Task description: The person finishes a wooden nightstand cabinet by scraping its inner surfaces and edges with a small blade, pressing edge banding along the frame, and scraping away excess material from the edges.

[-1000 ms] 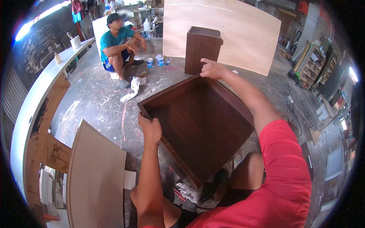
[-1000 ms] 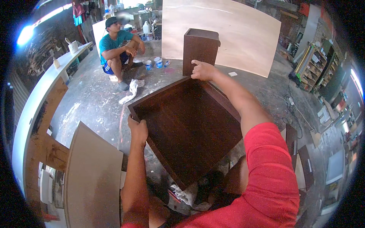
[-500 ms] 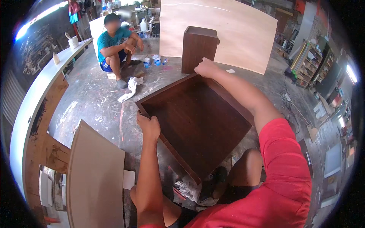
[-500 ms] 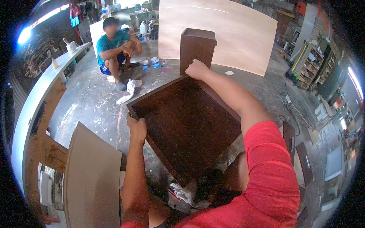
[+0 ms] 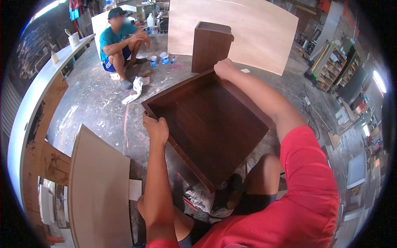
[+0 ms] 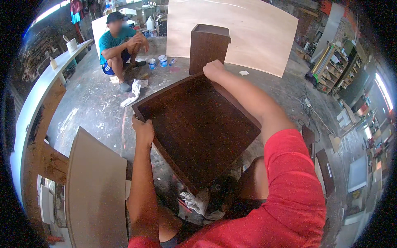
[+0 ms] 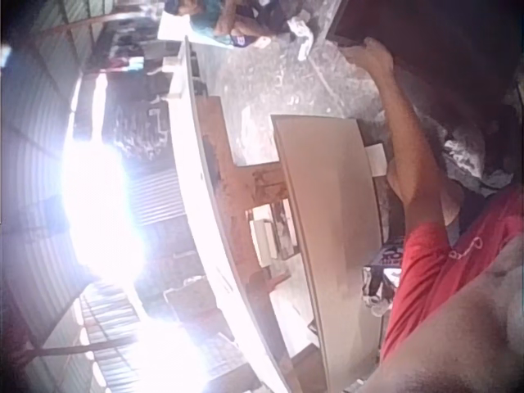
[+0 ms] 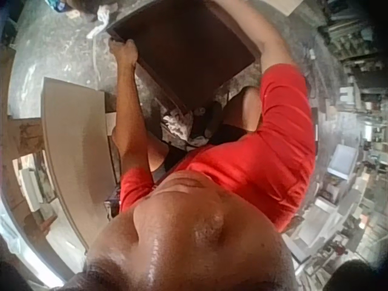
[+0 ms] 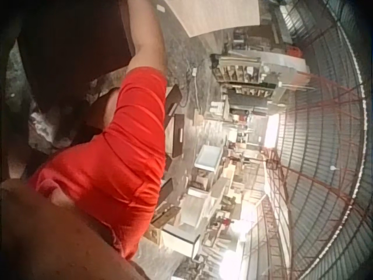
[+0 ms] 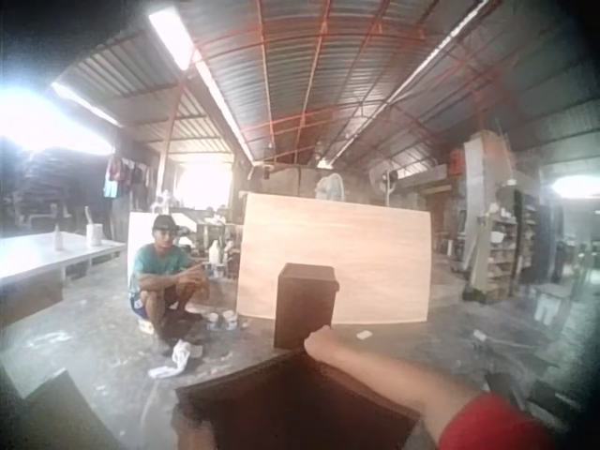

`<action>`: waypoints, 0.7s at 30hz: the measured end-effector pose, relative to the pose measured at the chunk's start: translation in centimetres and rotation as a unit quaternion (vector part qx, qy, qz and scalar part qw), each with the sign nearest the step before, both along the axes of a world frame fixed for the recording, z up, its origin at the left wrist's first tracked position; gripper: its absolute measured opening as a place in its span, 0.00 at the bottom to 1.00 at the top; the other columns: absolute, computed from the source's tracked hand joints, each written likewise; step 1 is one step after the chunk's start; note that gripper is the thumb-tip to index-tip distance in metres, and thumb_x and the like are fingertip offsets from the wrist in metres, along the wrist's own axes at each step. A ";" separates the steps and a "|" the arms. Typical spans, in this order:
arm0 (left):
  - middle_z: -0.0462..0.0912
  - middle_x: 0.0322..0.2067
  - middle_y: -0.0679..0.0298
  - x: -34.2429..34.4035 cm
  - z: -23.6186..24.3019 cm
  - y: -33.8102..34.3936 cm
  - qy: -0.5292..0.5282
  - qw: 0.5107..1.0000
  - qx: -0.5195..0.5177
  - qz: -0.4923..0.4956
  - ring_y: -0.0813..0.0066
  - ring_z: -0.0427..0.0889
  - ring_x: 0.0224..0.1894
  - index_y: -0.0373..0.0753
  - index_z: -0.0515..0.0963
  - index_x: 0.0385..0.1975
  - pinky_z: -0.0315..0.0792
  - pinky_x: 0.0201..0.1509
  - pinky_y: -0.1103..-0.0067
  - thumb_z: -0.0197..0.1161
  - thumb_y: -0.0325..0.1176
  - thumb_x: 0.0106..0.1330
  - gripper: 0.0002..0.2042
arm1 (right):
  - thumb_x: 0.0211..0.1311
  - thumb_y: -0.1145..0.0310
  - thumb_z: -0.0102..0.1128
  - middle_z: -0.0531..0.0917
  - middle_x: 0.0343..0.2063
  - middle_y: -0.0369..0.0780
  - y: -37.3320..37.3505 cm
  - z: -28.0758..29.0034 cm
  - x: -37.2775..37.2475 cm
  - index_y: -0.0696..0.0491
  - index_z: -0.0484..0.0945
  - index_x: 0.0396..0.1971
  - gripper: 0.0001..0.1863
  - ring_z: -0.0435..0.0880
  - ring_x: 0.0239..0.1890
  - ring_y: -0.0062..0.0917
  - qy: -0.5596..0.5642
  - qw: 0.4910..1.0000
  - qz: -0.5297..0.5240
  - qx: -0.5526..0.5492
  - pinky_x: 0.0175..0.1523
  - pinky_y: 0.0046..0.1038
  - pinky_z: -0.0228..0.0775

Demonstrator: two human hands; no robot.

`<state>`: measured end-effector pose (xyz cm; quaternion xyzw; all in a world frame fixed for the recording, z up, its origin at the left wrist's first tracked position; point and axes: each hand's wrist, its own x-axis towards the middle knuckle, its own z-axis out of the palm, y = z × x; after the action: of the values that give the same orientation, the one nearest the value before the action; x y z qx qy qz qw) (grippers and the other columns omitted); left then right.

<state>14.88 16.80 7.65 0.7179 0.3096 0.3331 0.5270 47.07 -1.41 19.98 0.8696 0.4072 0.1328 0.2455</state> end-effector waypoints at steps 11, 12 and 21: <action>0.58 0.68 0.30 0.0 -0.9 1.5 -0.002 0.999 0.024 -0.039 0.38 0.57 0.72 0.19 0.50 0.71 0.51 0.78 0.60 0.58 0.26 0.58 0.40 | 0.59 0.67 0.57 0.88 0.24 0.43 -11.1 -1.5 -6.8 0.48 0.87 0.23 0.11 0.89 0.31 0.38 -0.036 0.999 -0.001 -0.032 0.47 0.42 0.77; 0.59 0.68 0.31 -0.1 -1.0 1.7 0.007 0.998 0.054 -0.031 0.40 0.59 0.73 0.19 0.50 0.71 0.52 0.78 0.61 0.59 0.26 0.58 0.40 | 0.59 0.67 0.57 0.88 0.24 0.43 -12.5 -1.6 -7.8 0.48 0.87 0.23 0.11 0.89 0.31 0.38 -0.034 0.999 -0.009 -0.028 0.47 0.42 0.77; 0.67 0.67 0.41 1.8 -1.8 5.3 -0.055 0.997 -0.006 -0.054 0.51 0.69 0.69 0.23 0.54 0.71 0.60 0.73 0.67 0.60 0.33 0.73 0.33 | 0.57 0.69 0.57 0.87 0.22 0.45 -25.7 -1.3 -16.4 0.49 0.86 0.22 0.10 0.88 0.31 0.42 0.014 0.996 -0.046 0.080 0.50 0.48 0.76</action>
<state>16.70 22.10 5.84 0.7111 0.2424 0.3414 0.5648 30.67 -27.10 18.65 0.9059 0.3586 0.1411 0.1754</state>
